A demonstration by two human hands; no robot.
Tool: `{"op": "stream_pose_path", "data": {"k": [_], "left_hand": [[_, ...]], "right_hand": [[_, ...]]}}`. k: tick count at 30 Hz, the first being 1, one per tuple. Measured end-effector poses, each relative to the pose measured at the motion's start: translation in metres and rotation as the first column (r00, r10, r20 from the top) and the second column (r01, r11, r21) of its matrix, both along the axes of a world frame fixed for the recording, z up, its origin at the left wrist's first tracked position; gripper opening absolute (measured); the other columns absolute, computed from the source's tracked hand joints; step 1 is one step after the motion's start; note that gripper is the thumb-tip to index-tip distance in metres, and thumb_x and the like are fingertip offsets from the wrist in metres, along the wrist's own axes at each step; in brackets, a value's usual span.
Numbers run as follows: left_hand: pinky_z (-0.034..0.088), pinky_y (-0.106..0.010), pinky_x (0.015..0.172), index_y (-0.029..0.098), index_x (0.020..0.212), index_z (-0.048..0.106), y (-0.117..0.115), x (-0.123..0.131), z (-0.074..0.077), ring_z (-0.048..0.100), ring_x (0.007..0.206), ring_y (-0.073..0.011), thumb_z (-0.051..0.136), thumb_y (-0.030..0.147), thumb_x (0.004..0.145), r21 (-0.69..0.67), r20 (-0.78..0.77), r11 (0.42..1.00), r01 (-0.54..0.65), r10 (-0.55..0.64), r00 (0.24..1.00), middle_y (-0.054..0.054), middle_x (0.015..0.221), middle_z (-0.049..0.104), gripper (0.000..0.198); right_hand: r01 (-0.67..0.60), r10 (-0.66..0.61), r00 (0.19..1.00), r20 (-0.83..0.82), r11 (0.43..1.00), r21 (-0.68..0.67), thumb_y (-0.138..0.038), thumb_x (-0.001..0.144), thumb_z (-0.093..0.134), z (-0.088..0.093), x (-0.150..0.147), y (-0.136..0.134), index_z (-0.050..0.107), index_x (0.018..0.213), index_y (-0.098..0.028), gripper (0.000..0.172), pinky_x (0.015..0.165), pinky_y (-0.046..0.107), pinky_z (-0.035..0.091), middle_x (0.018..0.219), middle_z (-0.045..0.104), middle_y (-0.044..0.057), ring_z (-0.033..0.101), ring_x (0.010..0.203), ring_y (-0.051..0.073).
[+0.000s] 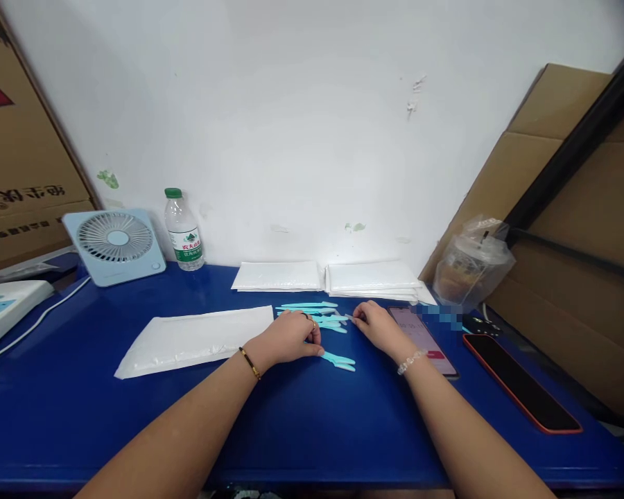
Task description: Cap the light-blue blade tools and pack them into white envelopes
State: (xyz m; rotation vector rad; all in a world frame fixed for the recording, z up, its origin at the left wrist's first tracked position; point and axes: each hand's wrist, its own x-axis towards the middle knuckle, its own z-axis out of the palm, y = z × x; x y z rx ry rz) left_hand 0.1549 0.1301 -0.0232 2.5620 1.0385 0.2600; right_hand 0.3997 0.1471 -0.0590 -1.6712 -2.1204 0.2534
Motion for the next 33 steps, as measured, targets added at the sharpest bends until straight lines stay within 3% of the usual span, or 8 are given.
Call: {"op": "stream_pose_path", "data": {"k": [3, 6, 9, 13, 19, 26, 30, 33], "left_hand": [[0.034, -0.028, 0.078, 0.023, 0.078, 0.066, 0.001, -0.002, 0.001, 0.056, 0.086, -0.0181, 0.064, 0.039, 0.075, 0.004, 0.019, 1.000, 0.006, -0.006, 1.000, 0.001, 0.082, 0.066, 0.016], [0.036, -0.026, 0.072, 0.022, 0.076, 0.064, 0.007, -0.005, 0.001, 0.057, 0.079, -0.0159, 0.058, 0.033, 0.080, 0.021, 0.094, 0.996, -0.083, 0.081, 0.992, 0.001, 0.079, 0.066, 0.013], [0.035, -0.024, 0.063, 0.021, 0.075, 0.062, 0.014, -0.012, 0.000, 0.056, 0.067, -0.0138, 0.055, 0.034, 0.081, -0.005, 0.167, 0.982, -0.188, 0.186, 0.968, 0.002, 0.074, 0.064, 0.016], [0.034, -0.024, 0.059, 0.021, 0.074, 0.061, 0.021, -0.018, -0.002, 0.054, 0.062, -0.0134, 0.055, 0.038, 0.080, -0.029, 0.224, 0.966, -0.258, 0.258, 0.940, 0.002, 0.069, 0.062, 0.019], [0.034, -0.024, 0.059, 0.021, 0.075, 0.061, 0.021, -0.017, -0.002, 0.055, 0.064, -0.0135, 0.055, 0.036, 0.079, -0.030, 0.239, 0.965, -0.262, 0.261, 0.935, 0.002, 0.070, 0.063, 0.017], [0.036, -0.025, 0.062, 0.021, 0.077, 0.061, 0.019, -0.010, -0.004, 0.057, 0.069, -0.0151, 0.054, 0.038, 0.081, -0.035, 0.222, 0.969, -0.245, 0.247, 0.943, 0.001, 0.073, 0.064, 0.018], [0.038, -0.029, 0.075, 0.022, 0.089, 0.062, 0.019, -0.007, -0.006, 0.056, 0.090, -0.0201, 0.058, 0.038, 0.079, 0.083, 0.237, 0.944, -0.318, 0.291, 0.927, -0.002, 0.091, 0.065, 0.019], [0.037, -0.033, 0.083, 0.024, 0.095, 0.062, 0.016, -0.009, -0.002, 0.053, 0.100, -0.0224, 0.063, 0.041, 0.074, 0.166, 0.252, 0.936, -0.311, 0.265, 0.931, -0.003, 0.103, 0.061, 0.027]], "right_hand": [[-0.001, 0.001, 1.000, -0.003, 1.000, 0.029, -0.023, 0.085, 0.046, 0.003, 0.002, -0.003, 0.057, 0.079, -0.018, 0.014, 0.073, 0.030, 0.042, 0.086, 0.058, 0.008, 0.056, 0.077, 0.019], [-0.012, 0.008, 0.979, -0.205, 1.000, -0.019, -0.029, 0.087, 0.045, 0.014, 0.005, -0.010, 0.056, 0.082, -0.019, 0.016, 0.065, 0.028, 0.042, 0.078, 0.060, 0.004, 0.056, 0.069, 0.017], [-0.126, 0.083, 0.893, -0.443, 0.990, -0.068, -0.038, 0.086, 0.048, 0.028, 0.005, -0.020, 0.058, 0.086, -0.019, 0.022, 0.058, 0.025, 0.040, 0.075, 0.059, 0.002, 0.053, 0.063, 0.014], [-0.201, 0.138, 0.823, -0.551, 0.978, -0.056, -0.044, 0.082, 0.053, 0.040, 0.000, -0.029, 0.061, 0.085, -0.018, 0.027, 0.056, 0.024, 0.038, 0.074, 0.059, 0.002, 0.049, 0.063, 0.013], [-0.211, 0.151, 0.815, -0.559, 0.977, -0.043, -0.044, 0.082, 0.054, 0.034, -0.009, -0.028, 0.062, 0.086, -0.017, 0.028, 0.058, 0.024, 0.041, 0.075, 0.060, 0.002, 0.051, 0.065, 0.014], [-0.286, 0.166, 0.796, -0.582, 0.951, -0.119, -0.040, 0.082, 0.055, 0.026, -0.023, -0.028, 0.064, 0.092, -0.017, 0.026, 0.064, 0.027, 0.046, 0.076, 0.063, 0.003, 0.057, 0.067, 0.015], [-0.144, 0.137, 0.896, -0.423, 0.989, 0.016, -0.036, 0.082, 0.056, 0.031, -0.018, -0.031, 0.063, 0.094, -0.019, 0.023, 0.062, 0.026, 0.044, 0.078, 0.063, 0.003, 0.056, 0.068, 0.015], [-0.240, 0.228, 0.934, -0.275, 0.971, -0.010, -0.035, 0.081, 0.058, 0.039, -0.013, -0.038, 0.064, 0.083, -0.019, 0.018, 0.056, 0.024, 0.040, 0.075, 0.060, 0.002, 0.052, 0.063, 0.013]]}}
